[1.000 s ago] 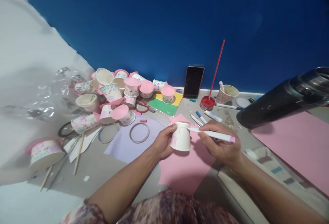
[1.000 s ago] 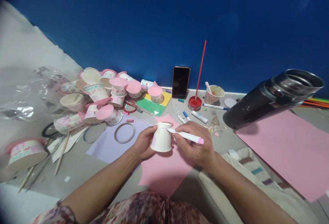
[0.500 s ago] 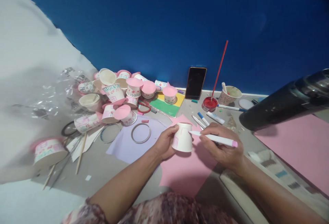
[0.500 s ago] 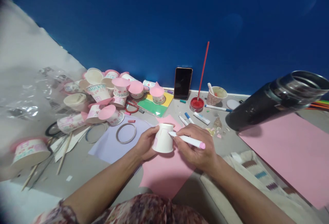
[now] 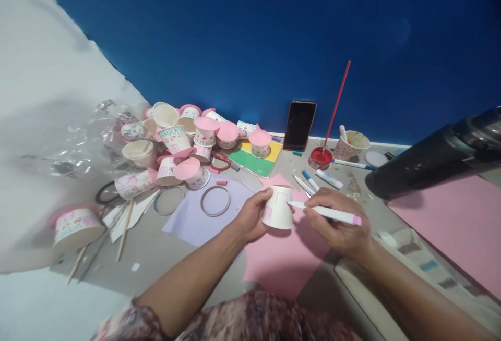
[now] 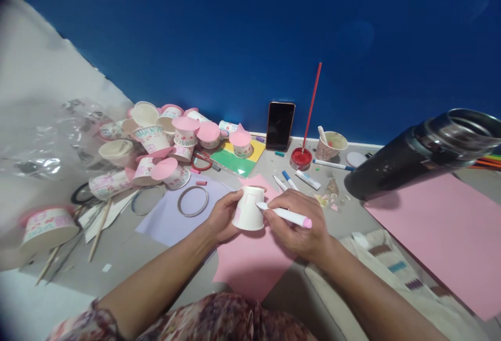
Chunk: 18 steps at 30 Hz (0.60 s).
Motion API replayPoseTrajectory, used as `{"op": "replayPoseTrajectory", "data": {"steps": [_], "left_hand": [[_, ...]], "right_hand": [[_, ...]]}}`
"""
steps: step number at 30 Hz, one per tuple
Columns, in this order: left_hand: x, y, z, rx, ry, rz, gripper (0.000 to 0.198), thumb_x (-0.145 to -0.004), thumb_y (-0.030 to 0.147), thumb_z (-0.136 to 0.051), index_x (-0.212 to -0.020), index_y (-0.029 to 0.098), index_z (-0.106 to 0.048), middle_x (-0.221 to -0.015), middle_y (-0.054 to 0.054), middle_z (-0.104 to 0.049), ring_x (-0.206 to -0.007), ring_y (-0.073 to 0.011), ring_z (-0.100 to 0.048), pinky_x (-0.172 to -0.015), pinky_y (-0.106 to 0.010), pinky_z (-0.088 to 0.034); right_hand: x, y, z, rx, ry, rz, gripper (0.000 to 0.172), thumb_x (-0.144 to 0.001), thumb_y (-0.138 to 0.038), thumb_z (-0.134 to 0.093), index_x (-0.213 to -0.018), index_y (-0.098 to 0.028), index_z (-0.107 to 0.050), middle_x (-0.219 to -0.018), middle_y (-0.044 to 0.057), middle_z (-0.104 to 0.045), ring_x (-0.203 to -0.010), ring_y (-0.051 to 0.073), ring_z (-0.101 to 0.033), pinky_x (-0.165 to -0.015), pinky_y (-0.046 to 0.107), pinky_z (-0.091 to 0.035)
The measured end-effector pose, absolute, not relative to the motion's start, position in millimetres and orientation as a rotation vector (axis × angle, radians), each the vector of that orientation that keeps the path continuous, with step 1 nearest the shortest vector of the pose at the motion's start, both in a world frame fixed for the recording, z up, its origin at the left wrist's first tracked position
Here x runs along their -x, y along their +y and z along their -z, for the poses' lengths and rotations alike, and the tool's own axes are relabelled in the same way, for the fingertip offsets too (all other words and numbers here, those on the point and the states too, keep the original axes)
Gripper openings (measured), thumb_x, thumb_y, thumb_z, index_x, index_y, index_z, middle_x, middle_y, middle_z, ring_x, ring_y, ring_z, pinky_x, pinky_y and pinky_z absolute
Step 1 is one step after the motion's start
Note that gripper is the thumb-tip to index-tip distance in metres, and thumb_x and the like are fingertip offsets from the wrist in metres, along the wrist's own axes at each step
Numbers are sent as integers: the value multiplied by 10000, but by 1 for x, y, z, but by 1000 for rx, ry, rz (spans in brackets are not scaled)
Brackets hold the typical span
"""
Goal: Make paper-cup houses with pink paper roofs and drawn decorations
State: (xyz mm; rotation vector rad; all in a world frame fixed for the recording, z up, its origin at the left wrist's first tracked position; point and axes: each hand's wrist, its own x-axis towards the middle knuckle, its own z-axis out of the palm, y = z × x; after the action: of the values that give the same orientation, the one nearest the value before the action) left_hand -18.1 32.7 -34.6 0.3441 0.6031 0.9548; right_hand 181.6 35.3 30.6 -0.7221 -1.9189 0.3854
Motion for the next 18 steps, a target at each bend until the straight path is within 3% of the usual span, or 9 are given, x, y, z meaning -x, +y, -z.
{"op": "replayPoseTrajectory", "data": {"steps": [9, 18], "left_hand": [[18, 33, 31, -309, 623, -972, 430, -777, 373, -802, -1110, 105, -755, -893, -110, -767, -807, -273, -724, -834, -423, -569], [16, 32, 31, -335, 660, -1021, 377, -790, 352, -805, -1081, 115, -765, -922, -97, -766, -868, -239, -707, -848, -335, -526]], "right_hand": [[-181, 34, -30, 726, -1907, -398, 102, -905, -144, -668, -860, -225, -708, -677, 23, -747, -559, 168, -670, -546, 302, -530], [-177, 31, -31, 686, -1889, -349, 104, -896, -126, -678, -885, -220, -721, -680, 30, -748, -574, 181, -688, -553, 306, -542]]}}
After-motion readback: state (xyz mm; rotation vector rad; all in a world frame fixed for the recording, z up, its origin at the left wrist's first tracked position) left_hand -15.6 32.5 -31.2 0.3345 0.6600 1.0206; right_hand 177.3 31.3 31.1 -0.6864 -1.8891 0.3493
